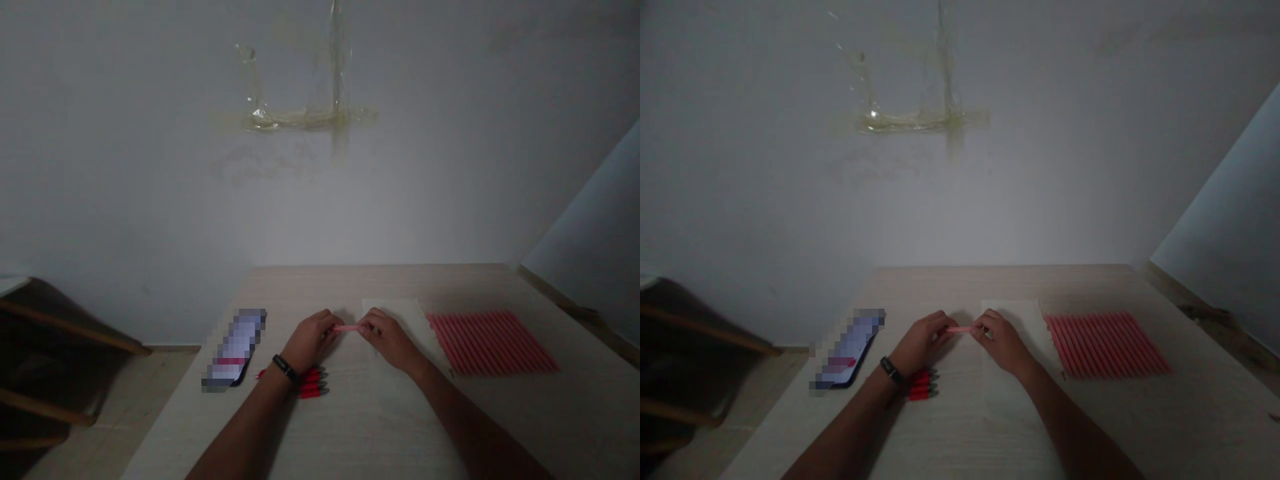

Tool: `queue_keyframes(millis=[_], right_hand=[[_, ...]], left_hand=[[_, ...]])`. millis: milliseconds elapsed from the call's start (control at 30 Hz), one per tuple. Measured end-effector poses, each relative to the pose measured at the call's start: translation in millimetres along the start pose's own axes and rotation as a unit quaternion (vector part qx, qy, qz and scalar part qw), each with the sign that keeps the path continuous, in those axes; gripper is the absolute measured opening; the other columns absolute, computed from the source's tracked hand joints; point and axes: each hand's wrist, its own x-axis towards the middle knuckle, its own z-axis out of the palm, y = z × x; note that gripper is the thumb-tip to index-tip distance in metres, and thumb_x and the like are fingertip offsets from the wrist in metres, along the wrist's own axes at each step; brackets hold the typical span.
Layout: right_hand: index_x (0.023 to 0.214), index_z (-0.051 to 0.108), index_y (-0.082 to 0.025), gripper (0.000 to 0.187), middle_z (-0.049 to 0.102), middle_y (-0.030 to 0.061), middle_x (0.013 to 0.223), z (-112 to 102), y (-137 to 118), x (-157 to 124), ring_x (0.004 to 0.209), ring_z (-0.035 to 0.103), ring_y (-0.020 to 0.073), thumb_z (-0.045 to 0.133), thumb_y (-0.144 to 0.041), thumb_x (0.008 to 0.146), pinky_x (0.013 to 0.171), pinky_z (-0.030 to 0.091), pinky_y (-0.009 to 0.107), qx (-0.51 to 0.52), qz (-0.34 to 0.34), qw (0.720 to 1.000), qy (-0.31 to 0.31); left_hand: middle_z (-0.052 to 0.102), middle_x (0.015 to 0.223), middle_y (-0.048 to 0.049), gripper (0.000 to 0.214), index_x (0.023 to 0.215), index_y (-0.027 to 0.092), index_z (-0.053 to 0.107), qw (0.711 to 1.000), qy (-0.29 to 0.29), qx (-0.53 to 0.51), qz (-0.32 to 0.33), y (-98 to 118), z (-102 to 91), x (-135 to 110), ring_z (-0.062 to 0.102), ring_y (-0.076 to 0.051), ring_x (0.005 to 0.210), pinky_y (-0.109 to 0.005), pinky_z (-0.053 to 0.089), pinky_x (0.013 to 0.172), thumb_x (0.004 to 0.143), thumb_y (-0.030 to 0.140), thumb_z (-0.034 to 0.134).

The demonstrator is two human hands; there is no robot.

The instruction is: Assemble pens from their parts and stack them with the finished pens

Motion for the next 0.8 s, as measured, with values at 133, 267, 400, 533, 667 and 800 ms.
queue_keyframes(millis=[133, 267, 400, 533, 667, 800], right_hand=[[0.085, 0.066, -0.019, 0.027, 0.06, 0.0026, 0.085, 5.8, -3.0, -1.5, 0.082, 0.057, 0.0163, 0.056, -0.04, 0.098, 0.074, 0.042, 0.028, -0.001, -0.012, 1.0, -0.012], [0.081, 0.065, -0.019, 0.031, 0.059, 0.0021, 0.082, 5.6, -3.0, -0.2, 0.078, 0.055, 0.0159, 0.057, -0.044, 0.097, 0.071, 0.042, 0.027, 0.02, -0.014, 1.0, 0.017], [0.089, 0.065, -0.019, 0.032, 0.062, 0.0022, 0.085, 3.3, -0.7, 0.0, 0.077, 0.058, 0.0156, 0.056, -0.049, 0.096, 0.068, 0.044, 0.026, 0.093, 0.005, 0.995, 0.022], [0.103, 0.068, -0.019, 0.033, 0.065, 0.0038, 0.093, 6.1, -1.2, -2.3, 0.084, 0.061, 0.0167, 0.059, -0.05, 0.094, 0.073, 0.046, 0.027, 0.099, 0.015, 0.995, -0.006], [0.101, 0.07, -0.019, 0.034, 0.064, 0.003, 0.089, 11.7, -6.6, -3.4, 0.079, 0.058, 0.0155, 0.057, -0.049, 0.096, 0.07, 0.044, 0.026, 0.061, 0.007, 0.998, -0.032], [0.093, 0.071, -0.018, 0.037, 0.063, 0.0032, 0.086, 10.8, -8.3, -2.4, 0.079, 0.057, 0.0161, 0.052, -0.05, 0.098, 0.072, 0.044, 0.027, 0.064, 0.008, 0.998, -0.024]], left_hand=[[0.064, 0.095, -0.0063, 0.021, 0.103, 0.02, 0.07, 1.0, -0.008, -0.018, 0.007, 4.2, 3.1, -2.4, 0.059, -0.017, 0.083, -0.027, 0.043, 0.073, 0.097, 0.03, 0.052], [0.062, 0.092, -0.0057, 0.02, 0.099, 0.02, 0.071, 0.999, 0.021, -0.05, 0.003, 10.1, 5.8, -4.0, 0.057, -0.017, 0.079, -0.027, 0.043, 0.072, 0.096, 0.032, 0.055], [0.06, 0.088, -0.0055, 0.028, 0.099, 0.019, 0.074, 0.987, 0.097, -0.124, -0.016, 14.6, 7.1, -4.2, 0.055, -0.017, 0.079, -0.027, 0.043, 0.071, 0.093, 0.042, 0.06], [0.057, 0.071, -0.0008, 0.034, 0.094, 0.015, 0.071, 0.949, 0.138, -0.276, -0.07, 10.9, 11.2, -1.1, 0.051, -0.014, 0.066, -0.026, 0.041, 0.064, 0.088, 0.048, 0.066], [0.064, 0.073, -0.0021, 0.032, 0.084, 0.014, 0.067, 0.9, 0.142, -0.402, -0.087, 5.5, 16.1, 1.7, 0.056, -0.013, 0.065, -0.026, 0.043, 0.063, 0.08, 0.044, 0.075], [0.067, 0.072, -0.0033, 0.031, 0.085, 0.013, 0.069, 0.9, 0.122, -0.402, -0.115, 2.2, 16.7, 0.5, 0.057, -0.014, 0.065, -0.025, 0.043, 0.062, 0.077, 0.042, 0.078]])
